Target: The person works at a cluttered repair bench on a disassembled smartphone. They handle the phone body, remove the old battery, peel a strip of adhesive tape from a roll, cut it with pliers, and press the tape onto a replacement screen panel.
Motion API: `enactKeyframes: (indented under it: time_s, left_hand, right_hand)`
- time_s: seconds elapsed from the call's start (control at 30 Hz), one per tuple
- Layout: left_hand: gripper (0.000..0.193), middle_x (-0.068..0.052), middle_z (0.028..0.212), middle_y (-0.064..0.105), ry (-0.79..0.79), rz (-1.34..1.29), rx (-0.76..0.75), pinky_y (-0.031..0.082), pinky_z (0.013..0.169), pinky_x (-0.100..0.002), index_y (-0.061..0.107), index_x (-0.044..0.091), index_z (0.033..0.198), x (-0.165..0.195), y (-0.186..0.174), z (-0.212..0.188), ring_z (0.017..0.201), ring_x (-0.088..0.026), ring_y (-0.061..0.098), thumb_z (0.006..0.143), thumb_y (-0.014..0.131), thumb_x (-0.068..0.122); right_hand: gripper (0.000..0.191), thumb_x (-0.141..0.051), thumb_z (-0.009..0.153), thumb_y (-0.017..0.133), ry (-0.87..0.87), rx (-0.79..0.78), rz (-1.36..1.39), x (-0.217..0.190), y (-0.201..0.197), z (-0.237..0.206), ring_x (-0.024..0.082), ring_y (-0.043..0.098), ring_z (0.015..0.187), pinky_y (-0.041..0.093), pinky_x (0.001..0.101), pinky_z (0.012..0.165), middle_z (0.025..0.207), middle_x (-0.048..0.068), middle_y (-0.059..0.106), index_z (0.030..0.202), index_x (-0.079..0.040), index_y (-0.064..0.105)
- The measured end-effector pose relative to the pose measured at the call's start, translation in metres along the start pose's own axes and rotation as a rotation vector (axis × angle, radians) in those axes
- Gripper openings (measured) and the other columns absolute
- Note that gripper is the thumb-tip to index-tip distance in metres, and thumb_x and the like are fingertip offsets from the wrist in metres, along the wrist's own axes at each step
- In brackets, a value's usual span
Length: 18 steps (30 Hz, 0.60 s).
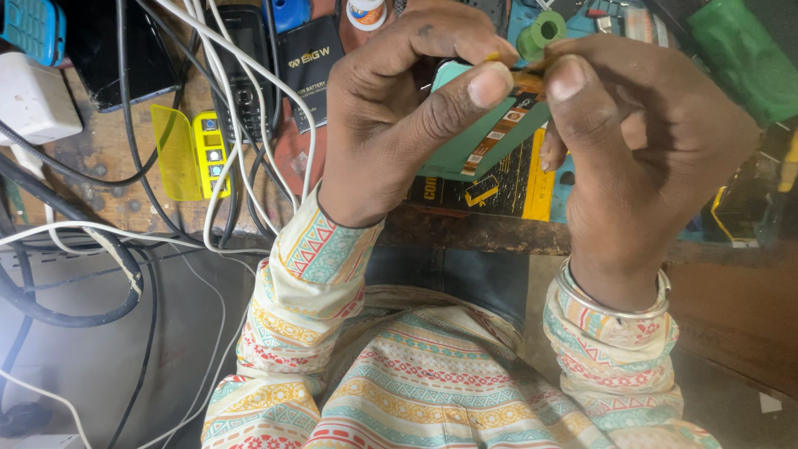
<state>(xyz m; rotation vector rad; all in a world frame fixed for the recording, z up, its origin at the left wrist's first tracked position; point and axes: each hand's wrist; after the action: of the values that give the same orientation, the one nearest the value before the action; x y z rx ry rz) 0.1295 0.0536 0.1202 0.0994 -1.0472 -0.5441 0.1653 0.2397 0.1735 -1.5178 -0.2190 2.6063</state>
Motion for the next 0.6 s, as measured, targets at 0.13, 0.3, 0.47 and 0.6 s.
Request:
enactKeyframes:
  time_s: [0.13, 0.3, 0.47, 0.6]
  left_hand:
    - [0.013, -0.005, 0.115, 0.069, 0.027, -0.047, 0.066, 0.05, 0.097, -0.024, 0.068, -0.001, 0.117, -0.006, 0.003, -0.001, 0.103, -0.01, 0.062, 0.112, 0.076, 0.008]
    - [0.008, -0.007, 0.112, 0.072, 0.039, -0.06, 0.103, 0.05, 0.094, -0.024, 0.069, -0.002, 0.114, -0.006, 0.003, -0.005, 0.1, -0.01, 0.063, 0.112, 0.075, 0.003]
    - [0.007, -0.008, 0.111, 0.072, 0.044, -0.065, 0.133, 0.05, 0.094, -0.024, 0.068, -0.003, 0.115, -0.007, 0.007, -0.009, 0.1, -0.01, 0.063, 0.112, 0.074, 0.0]
    - [0.008, -0.008, 0.111, 0.071, 0.045, -0.073, 0.125, 0.051, 0.093, -0.023, 0.067, -0.003, 0.116, -0.006, 0.006, -0.01, 0.099, -0.01, 0.064, 0.112, 0.073, -0.001]
  right_hand:
    - [0.023, -0.014, 0.114, 0.071, 0.011, 0.033, 0.002, 0.001, 0.001, -0.002, 0.012, 0.06, 0.068, 0.044, 0.0224, 0.061, 0.091, 0.011, 0.069, 0.116, 0.008, 0.069]
    - [0.02, -0.01, 0.111, 0.075, 0.052, 0.059, 0.086, 0.004, 0.004, -0.004, 0.014, 0.059, 0.067, 0.043, 0.0233, 0.061, 0.092, 0.012, 0.069, 0.114, 0.009, 0.069]
    - [0.021, -0.011, 0.108, 0.077, 0.107, 0.106, 0.146, 0.005, 0.005, -0.003, 0.013, 0.055, 0.061, 0.043, 0.0237, 0.058, 0.089, 0.012, 0.068, 0.109, 0.008, 0.068]
    - [0.02, -0.01, 0.107, 0.077, 0.146, 0.117, 0.178, 0.004, 0.004, -0.002, 0.013, 0.055, 0.06, 0.042, 0.024, 0.055, 0.089, 0.012, 0.067, 0.107, 0.009, 0.068]
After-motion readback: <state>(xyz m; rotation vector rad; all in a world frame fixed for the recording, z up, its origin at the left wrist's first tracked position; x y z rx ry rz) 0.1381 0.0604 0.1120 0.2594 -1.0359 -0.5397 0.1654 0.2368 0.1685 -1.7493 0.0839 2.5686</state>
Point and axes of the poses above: each hand's wrist, its own z-axis towards the middle knuckle, its own y-axis out of the palm, x = y × z
